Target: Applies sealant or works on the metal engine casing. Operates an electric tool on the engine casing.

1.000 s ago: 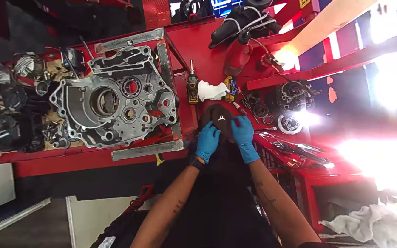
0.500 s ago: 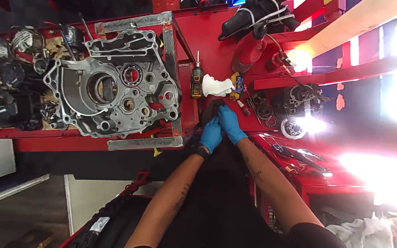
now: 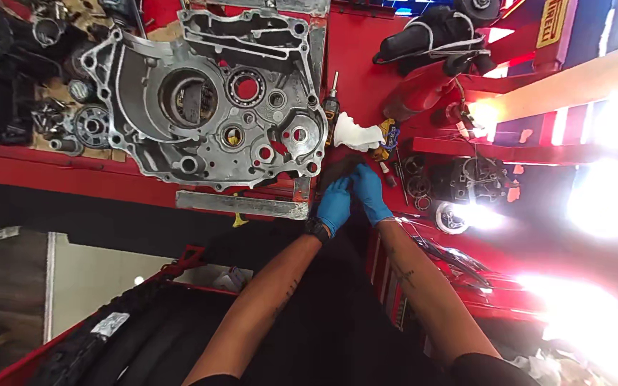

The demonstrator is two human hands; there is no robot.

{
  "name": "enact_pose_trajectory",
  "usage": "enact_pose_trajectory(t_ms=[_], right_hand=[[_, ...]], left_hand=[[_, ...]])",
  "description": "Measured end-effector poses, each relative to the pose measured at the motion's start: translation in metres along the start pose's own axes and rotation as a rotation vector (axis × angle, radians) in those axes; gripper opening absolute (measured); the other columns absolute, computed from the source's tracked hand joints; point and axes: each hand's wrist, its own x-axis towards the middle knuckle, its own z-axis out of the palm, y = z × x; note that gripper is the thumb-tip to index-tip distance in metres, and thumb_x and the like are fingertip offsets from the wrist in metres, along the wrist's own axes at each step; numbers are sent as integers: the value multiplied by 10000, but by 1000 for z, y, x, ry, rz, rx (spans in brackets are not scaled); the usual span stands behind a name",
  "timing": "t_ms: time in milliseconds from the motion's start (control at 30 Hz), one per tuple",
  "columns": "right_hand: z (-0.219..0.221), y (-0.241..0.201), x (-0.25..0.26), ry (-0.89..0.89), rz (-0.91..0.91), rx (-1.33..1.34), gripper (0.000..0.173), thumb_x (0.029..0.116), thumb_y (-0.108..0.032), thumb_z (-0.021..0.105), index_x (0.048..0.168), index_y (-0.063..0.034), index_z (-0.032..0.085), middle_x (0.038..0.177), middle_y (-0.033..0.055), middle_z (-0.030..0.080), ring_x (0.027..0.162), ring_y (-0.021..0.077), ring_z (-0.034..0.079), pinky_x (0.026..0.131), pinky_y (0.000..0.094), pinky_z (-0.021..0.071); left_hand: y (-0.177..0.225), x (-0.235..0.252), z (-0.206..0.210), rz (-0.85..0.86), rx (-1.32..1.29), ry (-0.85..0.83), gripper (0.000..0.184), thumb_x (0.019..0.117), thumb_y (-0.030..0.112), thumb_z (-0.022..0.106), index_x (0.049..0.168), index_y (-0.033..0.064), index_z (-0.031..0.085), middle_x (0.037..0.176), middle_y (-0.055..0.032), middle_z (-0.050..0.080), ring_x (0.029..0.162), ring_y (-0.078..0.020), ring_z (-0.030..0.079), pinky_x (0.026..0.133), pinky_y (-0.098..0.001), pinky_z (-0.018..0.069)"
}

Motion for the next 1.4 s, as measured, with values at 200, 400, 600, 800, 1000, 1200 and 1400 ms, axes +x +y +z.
enact_pose_trajectory(t_ms=[200,400,600,800,1000,1200,1400], right_hand=[[-6,12,-14,11,-39,-77,231,994,-141,550,1117,-39,717,1179,168,686,1074,318,685,932,498,552],[3,5,-14,80,-139,31,214,990,-117,568,1067,-27,747,1103,170,710,1071,309,683,972,468,536],[9,12,-24,53,-122,-103,236,1009,-110,528,1091,-41,738,1108,177,703,1052,328,689,932,479,550],[18,8,-27,93,-133,-169,252,1019,-107,500,1077,-31,733,1094,178,706,1044,340,689,926,494,548],[9,1,-23,35,6,-199,279,1038,-181,481,1138,-38,698,1162,163,691,1067,309,692,917,482,560],[-6,13,-36,313,149,-53,291,1017,-171,505,1150,10,690,1123,195,702,1051,323,694,909,494,551],[4,-2,-26,152,-31,-90,221,970,-143,604,1087,-3,729,1148,212,686,1114,362,658,983,509,516]], left_hand=[[11,12,2,-42,113,-40,342,971,-40,460,1265,-98,626,1668,-219,240,1556,-348,220,1260,-512,210],[9,12,-2,-30,76,-53,364,960,-39,482,1294,-90,617,1649,-227,285,1559,-333,223,1264,-503,201],[1,13,-1,-8,42,-45,344,926,-26,546,1249,-71,654,1675,-173,256,1562,-307,221,1265,-492,207],[3,11,1,-22,27,-34,351,932,-42,522,1258,-72,650,1663,-179,284,1560,-304,230,1267,-502,201],[12,8,2,-36,106,-48,376,974,-60,445,1315,-103,597,1631,-268,293,1550,-366,233,1267,-516,187],[14,9,-9,-36,63,-127,337,956,-75,483,1258,-122,625,1645,-280,245,1556,-393,194,1268,-532,158],[12,4,-17,-18,-13,-133,380,952,-63,511,1320,-85,606,1660,-225,259,1560,-358,203,1266,-523,154]])
